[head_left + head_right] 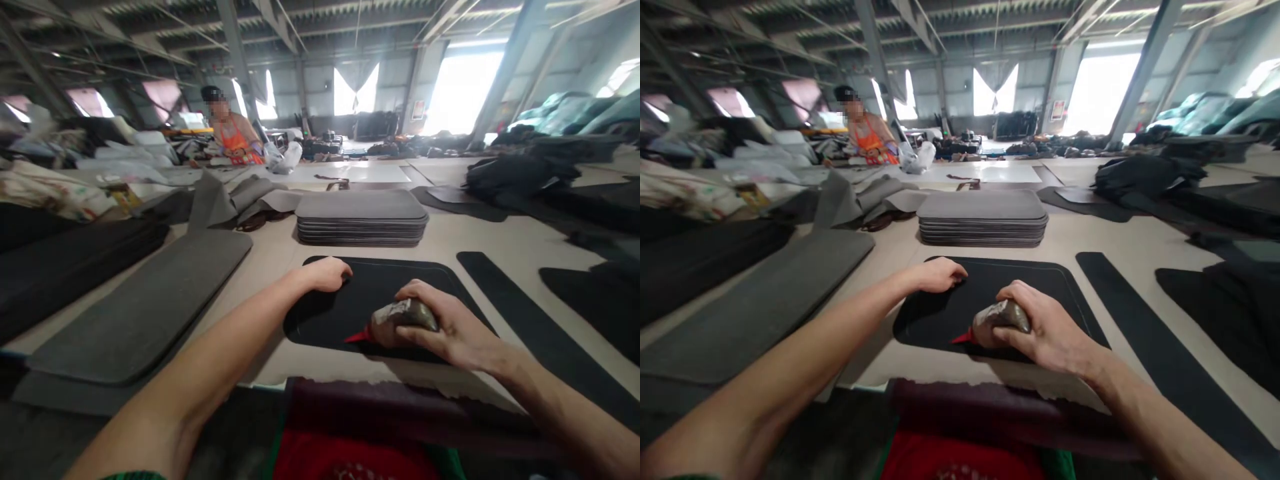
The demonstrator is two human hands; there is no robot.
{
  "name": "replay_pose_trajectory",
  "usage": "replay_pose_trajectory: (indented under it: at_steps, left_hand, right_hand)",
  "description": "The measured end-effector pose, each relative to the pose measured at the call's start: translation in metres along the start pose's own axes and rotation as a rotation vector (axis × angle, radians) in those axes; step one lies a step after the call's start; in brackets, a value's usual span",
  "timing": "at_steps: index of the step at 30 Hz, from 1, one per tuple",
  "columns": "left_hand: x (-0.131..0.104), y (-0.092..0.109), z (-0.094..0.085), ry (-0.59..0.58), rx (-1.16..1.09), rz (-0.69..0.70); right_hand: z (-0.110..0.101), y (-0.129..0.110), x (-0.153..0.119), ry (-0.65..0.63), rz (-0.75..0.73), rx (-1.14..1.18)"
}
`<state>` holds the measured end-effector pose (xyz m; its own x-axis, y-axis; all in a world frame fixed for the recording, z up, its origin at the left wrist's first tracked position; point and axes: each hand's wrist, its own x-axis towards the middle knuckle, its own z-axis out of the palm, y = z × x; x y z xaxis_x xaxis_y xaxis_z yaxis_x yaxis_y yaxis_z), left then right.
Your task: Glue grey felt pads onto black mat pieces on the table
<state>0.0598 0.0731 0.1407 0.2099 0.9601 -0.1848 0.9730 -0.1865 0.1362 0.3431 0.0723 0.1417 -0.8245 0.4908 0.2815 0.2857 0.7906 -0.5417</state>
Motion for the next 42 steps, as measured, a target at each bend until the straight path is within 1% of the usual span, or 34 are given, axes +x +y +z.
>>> replay_pose_trajectory:
  at_steps: [4,7,10,15,17,19,20,22,23,25,26,28,30,31,33,34,35,37,39,42]
  left_hand:
    - [-0.002,0.001,-0.002,-0.008,-0.04,-0.029]
    - [-0.004,0.004,-0.003,-0.013,-0.055,-0.043]
    - [-0.004,0.007,-0.005,-0.016,-0.066,-0.051]
    - [-0.003,0.006,-0.007,-0.035,-0.118,-0.061]
    - [-0.002,0.003,-0.007,-0.046,-0.168,-0.076]
    - [-0.001,-0.001,-0.006,-0.063,-0.243,-0.095]
    - [-0.002,-0.004,-0.006,-0.069,-0.287,-0.106]
    - [-0.006,-0.009,-0.006,-0.053,-0.375,-0.124]
    - [-0.009,-0.012,-0.006,-0.022,-0.415,-0.128]
    - [-0.02,-0.018,-0.006,0.093,-0.48,-0.131]
    - [-0.027,-0.022,-0.006,0.175,-0.506,-0.137]
    - [-0.044,-0.028,0.0,0.352,-0.546,-0.178]
    - [-0.06,-0.036,0.012,0.509,-0.574,-0.25]
    - [-0.067,-0.041,0.02,0.566,-0.588,-0.29]
    - [-0.078,-0.053,0.039,0.647,-0.642,-0.366]
    - [-0.082,-0.059,0.049,0.74,-0.773,-0.443]
    - [-0.085,-0.066,0.057,0.787,-0.869,-0.496]
    - [-0.088,-0.078,0.069,0.82,-0.917,-0.593]
    - [-0.089,-0.086,0.072,0.83,-0.862,-0.673]
    - [-0.088,-0.091,0.068,0.82,-0.748,-0.721]
  right_hand:
    - [0.025,-0.008,0.027,0.015,-0.132,-0.005]
    - [0.04,-0.013,0.042,0.032,-0.199,-0.001]
    - [0.05,-0.017,0.053,0.053,-0.232,0.001]
    - [0.059,-0.02,0.063,0.084,-0.253,-0.04]
    - [0.06,-0.019,0.062,0.11,-0.229,-0.05]
    - [0.059,-0.016,0.059,0.151,-0.162,-0.033]
    - [0.057,-0.013,0.056,0.179,-0.095,-0.007]
    - [0.052,-0.003,0.048,0.255,0.104,0.098]
    - [0.048,0.004,0.044,0.3,0.214,0.181]
    - [0.037,0.023,0.035,0.42,0.386,0.421]
    - [0.031,0.034,0.03,0.481,0.434,0.568]
    - [0.016,0.057,0.023,0.612,0.484,0.86]
    - [-0.002,0.079,0.018,0.743,0.535,1.084]
    - [-0.012,0.088,0.017,0.81,0.561,1.149]
    - [-0.03,0.106,0.017,0.937,0.581,1.205]
    - [-0.037,0.114,0.019,0.989,0.571,1.211]
    - [-0.044,0.121,0.022,1.036,0.552,1.209]
    - [-0.053,0.136,0.03,1.103,0.516,1.202]
    - [-0.056,0.15,0.042,1.138,0.496,1.2]
    - [-0.056,0.172,0.062,1.157,0.481,1.188]
